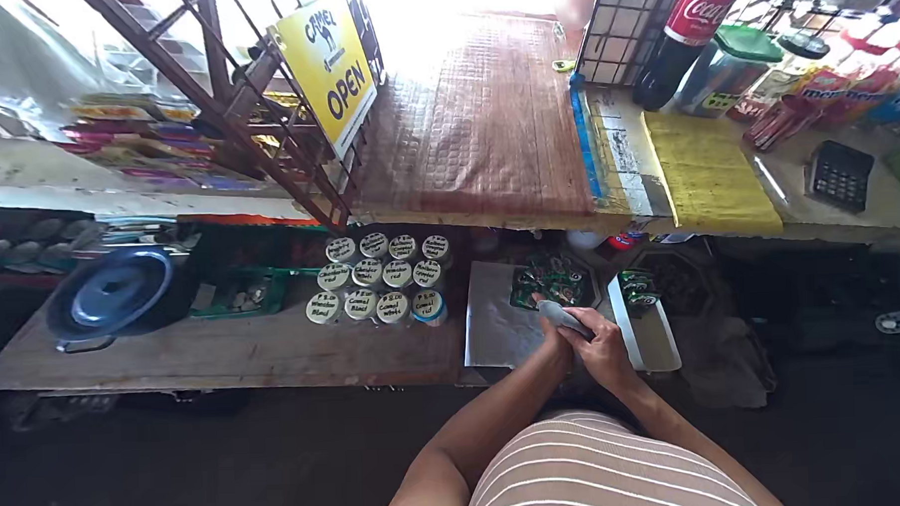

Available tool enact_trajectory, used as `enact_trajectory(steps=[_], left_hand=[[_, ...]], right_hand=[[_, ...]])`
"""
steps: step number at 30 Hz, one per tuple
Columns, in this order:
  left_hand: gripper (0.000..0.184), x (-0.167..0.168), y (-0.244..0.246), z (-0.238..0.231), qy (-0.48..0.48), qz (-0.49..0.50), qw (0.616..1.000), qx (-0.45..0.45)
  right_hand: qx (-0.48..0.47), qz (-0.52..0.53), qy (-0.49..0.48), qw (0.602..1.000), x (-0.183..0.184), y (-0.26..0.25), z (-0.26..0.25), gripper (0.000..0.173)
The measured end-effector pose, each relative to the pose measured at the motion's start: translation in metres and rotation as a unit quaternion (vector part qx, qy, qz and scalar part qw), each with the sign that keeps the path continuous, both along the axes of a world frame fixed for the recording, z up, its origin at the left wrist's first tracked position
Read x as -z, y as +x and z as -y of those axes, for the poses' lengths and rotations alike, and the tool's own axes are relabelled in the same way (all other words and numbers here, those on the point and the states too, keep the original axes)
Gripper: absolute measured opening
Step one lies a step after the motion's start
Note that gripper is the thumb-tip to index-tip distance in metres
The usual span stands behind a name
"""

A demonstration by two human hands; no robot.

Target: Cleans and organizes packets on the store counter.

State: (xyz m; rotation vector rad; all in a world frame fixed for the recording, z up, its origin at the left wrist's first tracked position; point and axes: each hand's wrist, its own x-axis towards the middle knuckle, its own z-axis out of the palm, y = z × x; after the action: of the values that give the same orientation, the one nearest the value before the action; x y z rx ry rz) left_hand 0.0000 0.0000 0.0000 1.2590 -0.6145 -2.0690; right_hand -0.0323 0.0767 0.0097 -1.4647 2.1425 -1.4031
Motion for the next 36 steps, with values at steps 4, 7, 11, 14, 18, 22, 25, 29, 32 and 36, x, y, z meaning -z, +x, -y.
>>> enact_trajectory(steps=[4, 7, 11, 14, 18, 22, 25, 29, 32, 36], left_hand=[[0.056, -0.011, 0.004, -0.011, 0.029, -0.032, 0.999, -0.005], [0.052, -0.006, 0.000, -0.014, 0.061, -0.081, 0.994, -0.027], [0.044, -0.005, -0.002, -0.017, 0.100, -0.118, 0.987, -0.033], [0.048, -0.004, -0.002, -0.018, 0.107, -0.125, 0.986, -0.025], [0.065, 0.004, -0.005, -0.011, 0.102, -0.030, 0.993, 0.057], [0.056, 0.023, 0.011, 0.011, 0.002, -0.012, 0.972, 0.236], [0.016, 0.032, 0.024, 0.028, -0.091, -0.146, 0.933, 0.317], [0.011, 0.027, 0.027, 0.033, -0.080, -0.229, 0.904, 0.351], [0.033, 0.022, 0.026, 0.030, -0.064, -0.232, 0.894, 0.378], [0.033, 0.020, 0.020, 0.023, -0.018, -0.212, 0.917, 0.336]], right_hand=[[0.027, -0.042, 0.005, 0.999, 0.001, -0.003, 0.001, 0.026], [0.018, -0.057, 0.024, 0.998, -0.003, -0.008, 0.003, 0.026], [0.024, -0.055, 0.059, 0.996, -0.009, -0.012, 0.005, 0.026], [0.032, -0.054, 0.073, 0.995, -0.009, -0.014, 0.007, 0.028], [0.064, -0.017, 0.076, 0.995, -0.014, -0.027, 0.003, 0.030], [0.118, 0.131, 0.044, 0.983, -0.032, -0.065, -0.014, 0.035], [0.145, 0.262, 0.005, 0.954, -0.034, -0.091, -0.029, 0.030], [0.139, 0.375, -0.032, 0.916, -0.019, -0.101, -0.036, 0.027], [0.146, 0.399, -0.047, 0.904, -0.008, -0.102, -0.035, 0.026], [0.179, 0.383, -0.060, 0.904, -0.008, -0.110, -0.037, 0.018]])
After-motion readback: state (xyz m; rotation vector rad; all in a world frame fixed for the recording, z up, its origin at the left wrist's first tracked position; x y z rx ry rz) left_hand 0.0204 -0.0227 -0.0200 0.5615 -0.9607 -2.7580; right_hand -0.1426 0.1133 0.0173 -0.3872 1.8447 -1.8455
